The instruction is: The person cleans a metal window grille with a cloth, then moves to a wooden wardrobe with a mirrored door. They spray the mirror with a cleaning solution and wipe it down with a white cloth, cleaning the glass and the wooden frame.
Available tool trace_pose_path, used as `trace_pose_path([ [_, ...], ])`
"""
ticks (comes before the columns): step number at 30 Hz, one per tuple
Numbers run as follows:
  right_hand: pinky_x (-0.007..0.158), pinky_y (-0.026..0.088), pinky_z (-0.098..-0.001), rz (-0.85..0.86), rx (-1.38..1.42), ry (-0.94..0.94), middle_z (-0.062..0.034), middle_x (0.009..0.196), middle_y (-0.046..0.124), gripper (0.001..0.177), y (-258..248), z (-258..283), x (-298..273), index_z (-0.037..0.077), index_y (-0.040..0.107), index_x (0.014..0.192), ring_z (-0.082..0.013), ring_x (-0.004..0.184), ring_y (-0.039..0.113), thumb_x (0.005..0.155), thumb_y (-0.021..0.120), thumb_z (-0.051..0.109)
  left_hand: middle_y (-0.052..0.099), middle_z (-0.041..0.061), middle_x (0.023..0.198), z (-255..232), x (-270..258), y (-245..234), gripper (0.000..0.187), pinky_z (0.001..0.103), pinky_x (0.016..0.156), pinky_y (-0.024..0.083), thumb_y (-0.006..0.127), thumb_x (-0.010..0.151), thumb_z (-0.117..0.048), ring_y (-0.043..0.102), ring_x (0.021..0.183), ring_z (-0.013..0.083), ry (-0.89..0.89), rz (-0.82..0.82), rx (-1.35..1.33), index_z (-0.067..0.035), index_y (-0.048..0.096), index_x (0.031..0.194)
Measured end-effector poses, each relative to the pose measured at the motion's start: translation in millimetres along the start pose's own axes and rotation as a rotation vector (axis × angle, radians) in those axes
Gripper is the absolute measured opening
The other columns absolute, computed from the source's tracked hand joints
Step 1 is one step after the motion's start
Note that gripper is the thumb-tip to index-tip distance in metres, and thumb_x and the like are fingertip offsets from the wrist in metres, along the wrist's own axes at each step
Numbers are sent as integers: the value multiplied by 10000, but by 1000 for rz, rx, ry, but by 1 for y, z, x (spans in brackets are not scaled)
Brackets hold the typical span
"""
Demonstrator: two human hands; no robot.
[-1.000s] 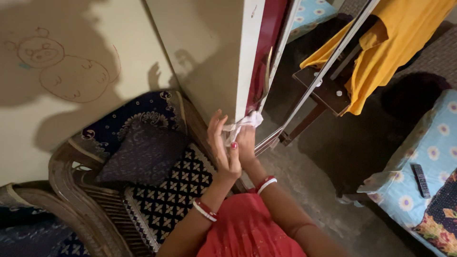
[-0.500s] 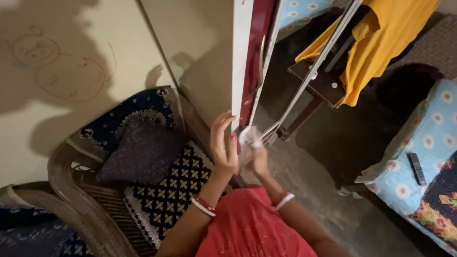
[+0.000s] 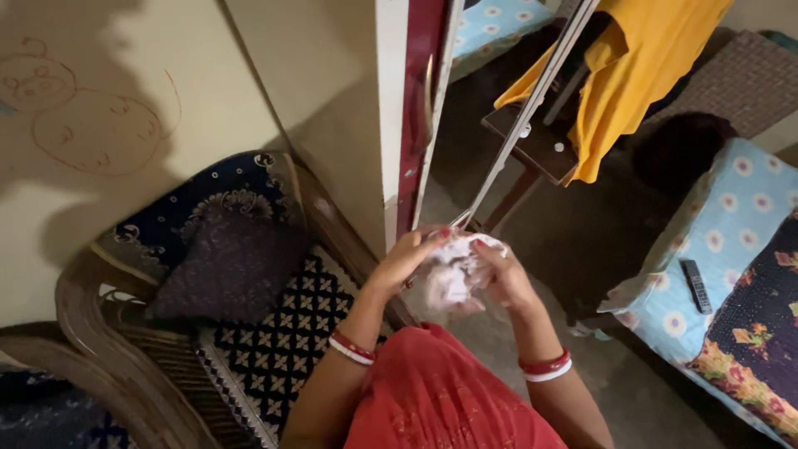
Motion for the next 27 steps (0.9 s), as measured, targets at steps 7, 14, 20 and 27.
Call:
trace_pose_path([
  [7, 808, 535, -241, -45, -651, -227, -44, 1000, 731, 244, -20, 83, -23, -14, 720, 1168, -99, 912, 658, 1017, 580, 118, 730, 147, 776, -46, -2, 1, 299, 320, 610, 460, 815, 900, -253, 605, 681, 166, 192, -115, 305, 20, 793, 1020],
  [14, 823, 540, -238, -158, -729, -357, -21, 1002, 682, 271, -20, 123, -50, 14, 599, 1198, -89, 947, 663, 936, 616, -53, 729, 93, 888, -106, -22, 16, 246, 315, 671, 555, 766, 850, -141, 707, 758, 179, 405, -306, 223, 12, 719, 1037],
  [20, 827, 492, -220, -212, -616, -496, -30, 1003, 617, 274, -37, 162, -77, 33, 575, 1288, -78, 928, 591, 1020, 584, -26, 738, 121, 949, -135, -34, 27, 241, 369, 736, 558, 836, 784, -160, 723, 879, 270, 485, -399, 525, -35, 726, 957],
  [27, 691, 511, -255, -415, -1065, -404, -58, 786, 692, 159, -57, 198, -105, 1, 737, 1022, -95, 712, 602, 926, 733, 127, 733, 101, 792, -116, -37, 48, 277, 366, 695, 535, 870, 807, -311, 716, 719, 233, 191, -136, 740, -57, 781, 871],
])
Point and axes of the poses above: each hand's wrist, its own x-axis towards the middle knuckle, its own y-axis out of the palm, z = x × y, the point moved 9 cm from there along x, towards the middle knuckle
